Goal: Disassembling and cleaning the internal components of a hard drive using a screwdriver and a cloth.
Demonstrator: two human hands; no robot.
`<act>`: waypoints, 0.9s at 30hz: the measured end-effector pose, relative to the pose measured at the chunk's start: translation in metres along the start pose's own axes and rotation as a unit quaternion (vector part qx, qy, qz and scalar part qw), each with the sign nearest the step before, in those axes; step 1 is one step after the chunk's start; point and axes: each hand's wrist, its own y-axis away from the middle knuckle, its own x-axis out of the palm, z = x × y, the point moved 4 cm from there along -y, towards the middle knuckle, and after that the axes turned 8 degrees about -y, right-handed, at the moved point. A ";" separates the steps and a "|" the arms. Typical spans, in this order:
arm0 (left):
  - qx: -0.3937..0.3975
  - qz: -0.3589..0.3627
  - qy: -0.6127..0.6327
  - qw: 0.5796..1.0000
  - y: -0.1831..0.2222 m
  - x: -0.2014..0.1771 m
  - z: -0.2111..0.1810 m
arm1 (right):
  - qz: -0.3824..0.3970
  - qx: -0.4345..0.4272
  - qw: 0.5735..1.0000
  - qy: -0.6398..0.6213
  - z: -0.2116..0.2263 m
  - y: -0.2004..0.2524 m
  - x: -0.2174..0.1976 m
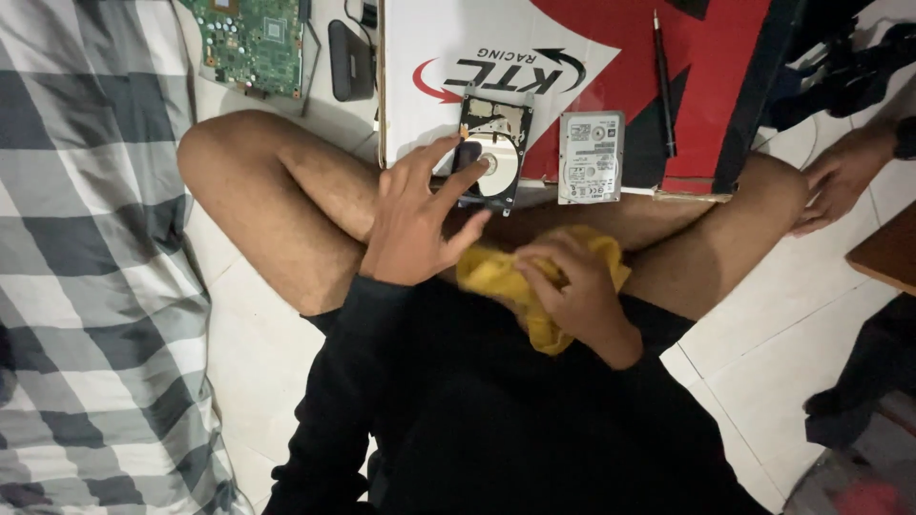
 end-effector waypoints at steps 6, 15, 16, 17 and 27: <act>0.010 0.021 0.020 1.000 -0.004 -0.008 0.000 | -0.128 -0.092 0.985 0.073 0.039 -0.071 0.001; 0.013 0.026 -0.021 0.999 -0.002 -0.001 0.005 | -0.154 -0.061 0.982 0.089 0.032 -0.096 0.002; 0.015 0.025 -0.020 0.999 -0.001 0.001 0.006 | -0.155 -0.061 0.982 0.091 0.030 -0.091 0.006; 0.013 0.026 -0.022 0.999 -0.001 0.003 0.007 | -0.153 -0.073 0.979 0.114 0.029 -0.086 0.011; 0.045 0.016 0.004 0.999 -0.005 0.007 0.012 | -0.051 0.011 0.998 -0.033 0.019 -0.068 0.015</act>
